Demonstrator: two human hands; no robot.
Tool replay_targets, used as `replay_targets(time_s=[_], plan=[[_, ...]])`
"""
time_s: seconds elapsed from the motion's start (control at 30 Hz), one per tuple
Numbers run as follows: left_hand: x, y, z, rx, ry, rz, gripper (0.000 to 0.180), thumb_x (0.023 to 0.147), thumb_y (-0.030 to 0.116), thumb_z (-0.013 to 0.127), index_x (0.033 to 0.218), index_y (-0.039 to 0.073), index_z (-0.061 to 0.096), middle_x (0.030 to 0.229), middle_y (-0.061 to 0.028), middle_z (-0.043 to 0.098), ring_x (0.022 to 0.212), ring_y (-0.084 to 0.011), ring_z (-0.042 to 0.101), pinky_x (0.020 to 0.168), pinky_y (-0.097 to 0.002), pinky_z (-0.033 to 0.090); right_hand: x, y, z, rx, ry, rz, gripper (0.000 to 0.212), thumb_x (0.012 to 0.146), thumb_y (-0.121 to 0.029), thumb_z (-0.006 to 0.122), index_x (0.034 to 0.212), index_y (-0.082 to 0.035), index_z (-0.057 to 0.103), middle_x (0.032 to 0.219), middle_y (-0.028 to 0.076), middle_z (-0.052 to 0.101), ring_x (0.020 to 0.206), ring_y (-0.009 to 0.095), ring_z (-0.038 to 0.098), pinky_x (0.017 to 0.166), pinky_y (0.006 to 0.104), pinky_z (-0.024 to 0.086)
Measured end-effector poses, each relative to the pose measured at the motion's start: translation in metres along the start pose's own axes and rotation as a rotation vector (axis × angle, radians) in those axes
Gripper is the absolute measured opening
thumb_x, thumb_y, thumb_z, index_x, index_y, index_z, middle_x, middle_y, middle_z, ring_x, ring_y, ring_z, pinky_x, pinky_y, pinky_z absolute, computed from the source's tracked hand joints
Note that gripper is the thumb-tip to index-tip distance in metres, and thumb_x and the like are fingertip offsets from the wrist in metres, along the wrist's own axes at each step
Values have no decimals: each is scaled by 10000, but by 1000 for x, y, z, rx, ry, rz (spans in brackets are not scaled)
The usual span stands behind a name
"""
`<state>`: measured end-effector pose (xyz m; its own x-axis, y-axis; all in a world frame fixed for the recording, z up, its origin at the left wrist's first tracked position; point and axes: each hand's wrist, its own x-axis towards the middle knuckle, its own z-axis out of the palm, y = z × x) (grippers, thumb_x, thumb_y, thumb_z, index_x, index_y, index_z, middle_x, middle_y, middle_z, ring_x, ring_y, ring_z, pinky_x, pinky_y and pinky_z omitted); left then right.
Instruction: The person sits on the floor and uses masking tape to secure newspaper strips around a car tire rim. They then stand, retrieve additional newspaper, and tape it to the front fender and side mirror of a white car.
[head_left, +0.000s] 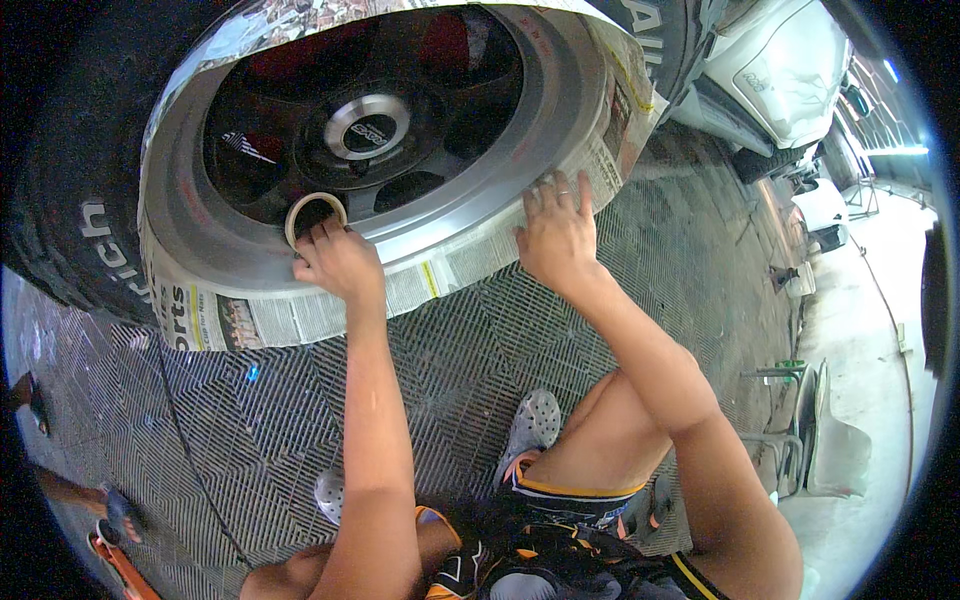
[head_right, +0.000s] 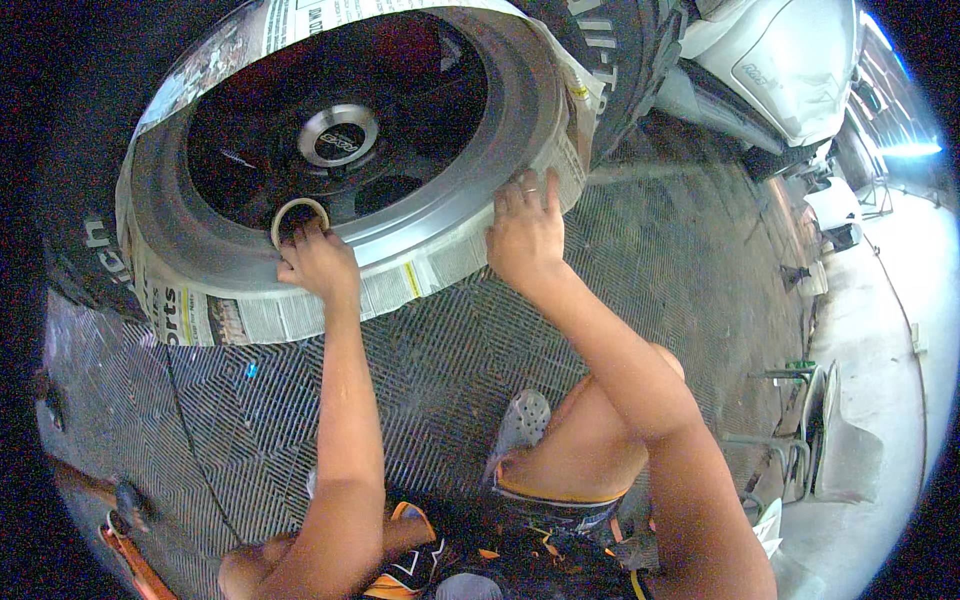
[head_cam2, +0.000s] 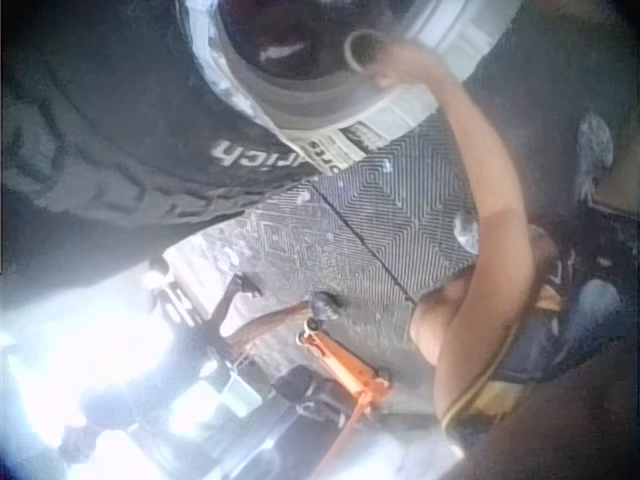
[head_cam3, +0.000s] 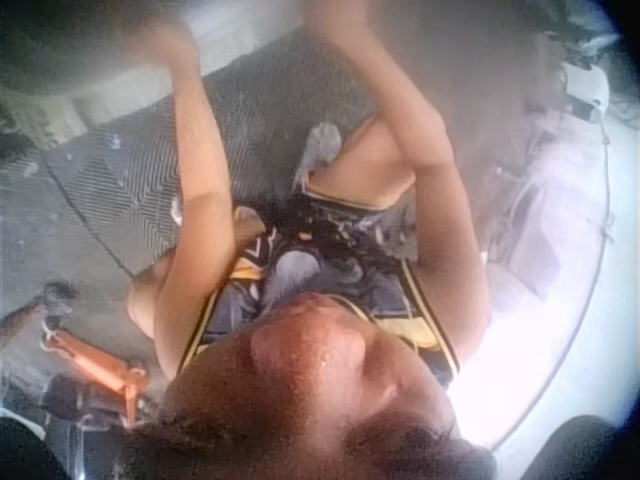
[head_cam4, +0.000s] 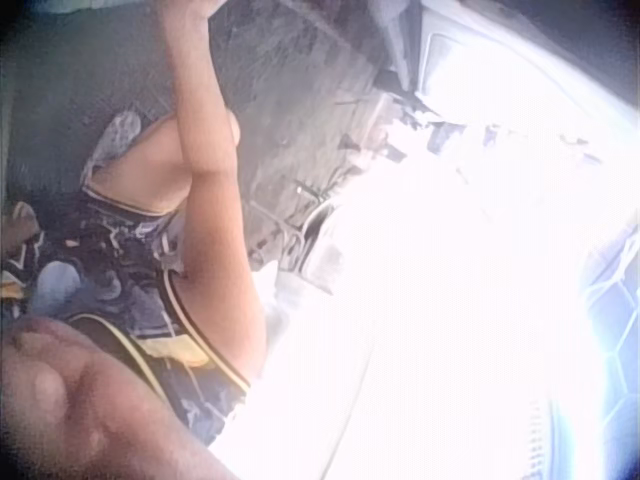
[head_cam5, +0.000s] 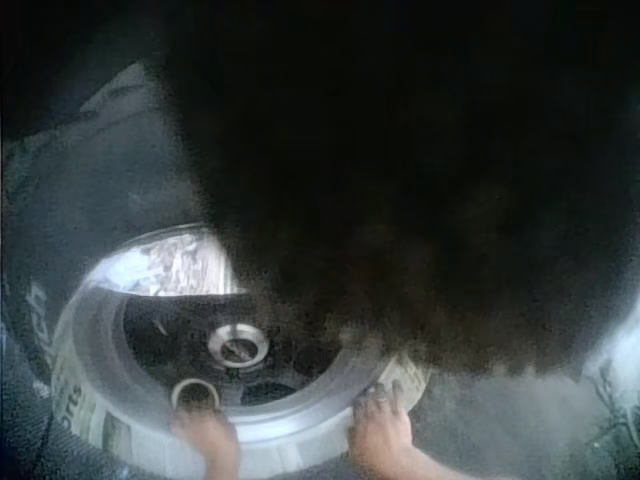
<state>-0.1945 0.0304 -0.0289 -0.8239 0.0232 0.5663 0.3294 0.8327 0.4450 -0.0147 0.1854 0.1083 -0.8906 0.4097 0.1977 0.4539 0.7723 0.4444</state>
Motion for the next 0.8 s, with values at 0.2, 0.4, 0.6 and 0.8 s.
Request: replay_targets(time_s=[0.2,0.4,0.6,0.8], plan=[[-2,18,-19,-100,77,-69,262,787,103,692,1044,64,725,1041,-74,697,1072,-283,553,882,-465,305,5,5,-30,276,279,155,775,833,-263,749,1437,81,408,1413,327,454,1373,455,415,1137,538,302],[13,24,-48,-254,169,-214,224,847,115,655,1057,80,724,986,-61,711,1004,-279,577,898,-467,307,18,8,-49,451,633,93,821,861,-238,747,1487,88,328,1411,352,432,1298,518,454,1106,548,357],[31,28,-74,-536,131,-287,191,918,99,606,1075,88,713,967,-80,728,990,-287,603,947,-437,319,29,6,-61,439,725,89,821,883,-259,744,1495,79,316,1413,354,428,1300,516,448,1105,533,367],[38,28,-89,-754,136,-309,177,945,53,560,1068,41,687,992,-142,723,953,-280,635,896,-408,413,31,-3,-98,494,668,66,765,899,-252,729,1478,72,349,1438,350,418,1318,513,440,1113,535,359]])
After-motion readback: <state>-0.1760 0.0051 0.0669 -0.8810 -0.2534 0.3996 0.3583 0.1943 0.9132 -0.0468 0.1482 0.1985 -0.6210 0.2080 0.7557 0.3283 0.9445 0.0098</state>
